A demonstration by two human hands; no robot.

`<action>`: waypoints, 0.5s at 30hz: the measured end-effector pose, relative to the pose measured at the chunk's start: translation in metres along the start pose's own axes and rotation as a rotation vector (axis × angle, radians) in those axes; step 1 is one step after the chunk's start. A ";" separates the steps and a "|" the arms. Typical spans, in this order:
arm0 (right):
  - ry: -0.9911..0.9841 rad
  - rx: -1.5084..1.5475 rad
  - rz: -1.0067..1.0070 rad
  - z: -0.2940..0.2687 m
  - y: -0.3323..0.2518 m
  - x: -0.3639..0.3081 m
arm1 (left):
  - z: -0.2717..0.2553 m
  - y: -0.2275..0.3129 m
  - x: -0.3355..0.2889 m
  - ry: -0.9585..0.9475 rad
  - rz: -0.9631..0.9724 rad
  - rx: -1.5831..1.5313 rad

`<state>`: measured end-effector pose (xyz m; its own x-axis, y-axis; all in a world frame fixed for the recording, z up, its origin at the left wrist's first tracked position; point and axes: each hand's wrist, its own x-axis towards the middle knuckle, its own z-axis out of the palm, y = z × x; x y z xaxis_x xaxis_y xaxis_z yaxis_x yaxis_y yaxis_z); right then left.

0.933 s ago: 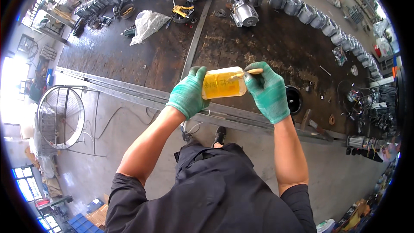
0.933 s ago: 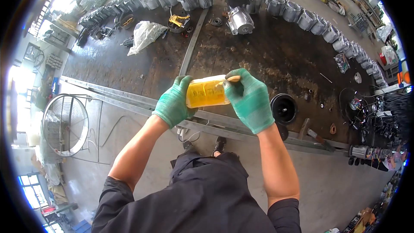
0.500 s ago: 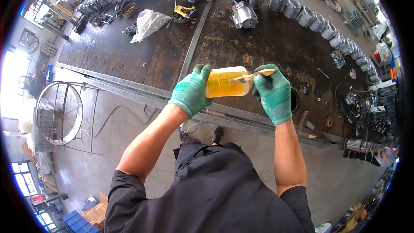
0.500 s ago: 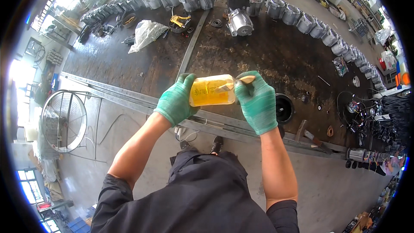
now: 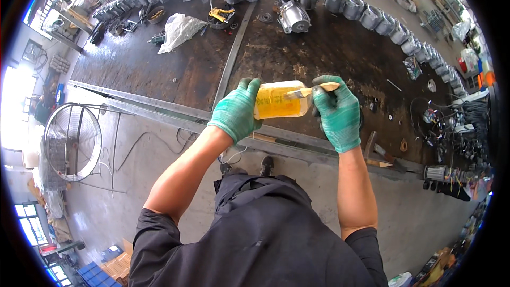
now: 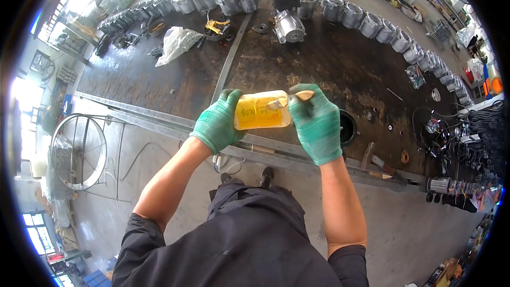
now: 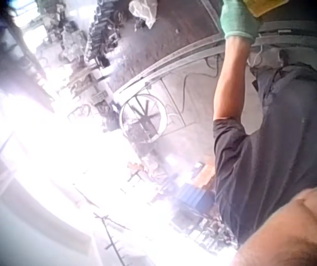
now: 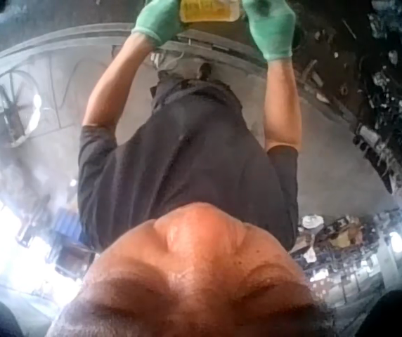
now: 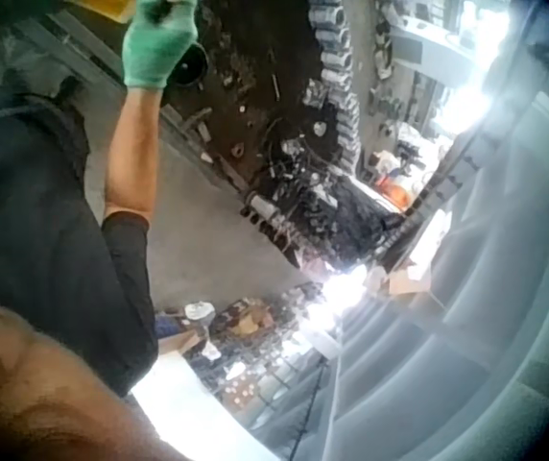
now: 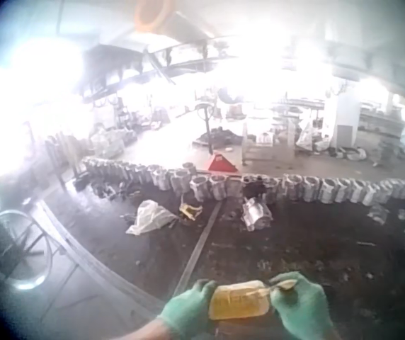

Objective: The person applies lubricant to a bearing and then fits several small electrical and mechanical components into the internal housing of a pump or motor assembly.

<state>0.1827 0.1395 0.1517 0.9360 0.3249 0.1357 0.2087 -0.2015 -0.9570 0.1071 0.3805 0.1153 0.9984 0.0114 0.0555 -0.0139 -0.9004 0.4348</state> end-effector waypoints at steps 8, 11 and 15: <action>0.016 -0.020 -0.107 0.006 0.010 -0.011 | 0.007 -0.001 0.001 -0.034 -0.008 -0.017; 0.019 -0.127 -0.132 0.017 0.012 -0.017 | 0.009 -0.009 0.001 -0.026 0.009 -0.014; 0.023 -0.085 -0.135 0.043 0.026 -0.026 | 0.017 -0.031 0.002 -0.021 -0.010 -0.070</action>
<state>0.1516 0.1655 0.1127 0.9038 0.3337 0.2680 0.3550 -0.2349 -0.9048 0.1109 0.4007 0.0866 0.9994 0.0110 0.0324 -0.0065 -0.8677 0.4971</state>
